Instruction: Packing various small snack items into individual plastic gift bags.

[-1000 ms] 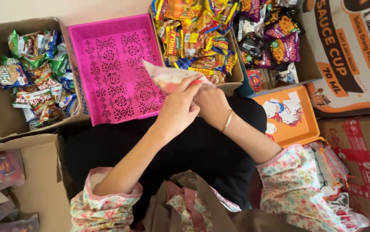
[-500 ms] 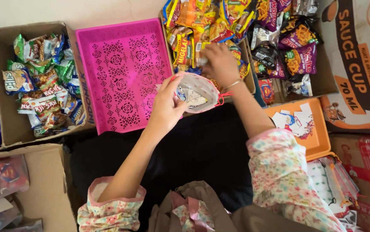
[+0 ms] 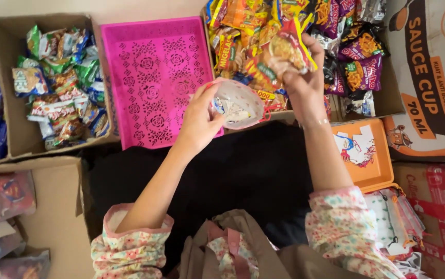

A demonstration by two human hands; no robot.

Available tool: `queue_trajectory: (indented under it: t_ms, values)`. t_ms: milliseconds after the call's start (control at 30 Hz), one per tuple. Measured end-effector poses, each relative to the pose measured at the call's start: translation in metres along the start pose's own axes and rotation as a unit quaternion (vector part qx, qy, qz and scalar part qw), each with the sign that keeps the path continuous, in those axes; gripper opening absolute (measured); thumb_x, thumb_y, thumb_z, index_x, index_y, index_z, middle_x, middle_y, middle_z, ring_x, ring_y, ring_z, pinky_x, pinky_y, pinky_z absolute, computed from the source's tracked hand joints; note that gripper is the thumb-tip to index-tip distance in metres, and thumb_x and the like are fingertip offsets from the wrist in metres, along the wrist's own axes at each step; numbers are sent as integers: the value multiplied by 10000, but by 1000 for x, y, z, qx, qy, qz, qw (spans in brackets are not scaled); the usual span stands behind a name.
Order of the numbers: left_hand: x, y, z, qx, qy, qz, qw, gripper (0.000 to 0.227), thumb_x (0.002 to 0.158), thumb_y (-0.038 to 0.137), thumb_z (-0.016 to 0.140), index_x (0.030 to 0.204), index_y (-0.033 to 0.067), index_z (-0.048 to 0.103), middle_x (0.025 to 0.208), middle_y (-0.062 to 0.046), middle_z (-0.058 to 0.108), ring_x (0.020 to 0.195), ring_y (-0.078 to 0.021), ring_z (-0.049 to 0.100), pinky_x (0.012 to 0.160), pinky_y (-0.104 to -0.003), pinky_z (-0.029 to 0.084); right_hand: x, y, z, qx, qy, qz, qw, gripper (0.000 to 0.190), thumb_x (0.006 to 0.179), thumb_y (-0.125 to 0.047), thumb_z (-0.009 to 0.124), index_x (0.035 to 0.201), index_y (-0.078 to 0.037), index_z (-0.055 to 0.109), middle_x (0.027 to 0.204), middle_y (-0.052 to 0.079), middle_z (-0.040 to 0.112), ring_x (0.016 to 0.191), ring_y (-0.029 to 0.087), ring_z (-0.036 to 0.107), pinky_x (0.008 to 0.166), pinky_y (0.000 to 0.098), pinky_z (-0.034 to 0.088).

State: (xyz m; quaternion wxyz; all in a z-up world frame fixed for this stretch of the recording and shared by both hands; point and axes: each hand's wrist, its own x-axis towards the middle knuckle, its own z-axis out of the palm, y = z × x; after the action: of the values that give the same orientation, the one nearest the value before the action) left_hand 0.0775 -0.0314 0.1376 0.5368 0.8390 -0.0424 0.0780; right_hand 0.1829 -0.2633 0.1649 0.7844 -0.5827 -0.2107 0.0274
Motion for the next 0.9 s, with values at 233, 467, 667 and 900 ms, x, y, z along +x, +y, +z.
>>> queue_trajectory:
  t_ms: [233, 467, 667, 900]
  values:
    - [-29, 6, -31, -31, 74, 41, 996, 733, 728, -47, 595, 1454, 34, 534, 1418, -230, 529, 1350, -447, 525, 1153, -505, 424, -47, -42, 84, -369, -194, -98, 904, 594, 767, 53, 756, 1334, -14, 592, 1263, 221, 610, 1204, 474, 625, 957, 555, 538]
    - [-72, -5, -76, 3, 133, 78, 988, 750, 725, -76, 606, 1458, 73, 542, 1459, -208, 514, 1396, -436, 508, 1189, -499, 423, -20, 1, 206, -689, -398, -163, 583, 238, 884, -35, 616, 1110, -87, 671, 967, 87, 676, 879, 315, 748, 664, 460, 622]
    - [-100, -42, -194, -11, 278, 40, 960, 700, 761, -91, 578, 1429, 112, 515, 1354, -67, 604, 768, -135, 551, 631, -228, 447, 26, 34, 307, -462, -383, -311, 737, 275, 895, -27, 740, 1139, 51, 640, 1006, 188, 695, 783, 307, 622, 735, 382, 509]
    - [-147, -84, -301, -193, 339, 26, 920, 687, 857, -191, 419, 1495, 57, 481, 1583, -47, 441, 1104, -201, 611, 662, -230, 546, 95, 176, 389, -374, -169, -294, 863, 128, 960, -66, 728, 1077, -112, 750, 664, -14, 667, 474, 90, 480, 422, 255, 351]
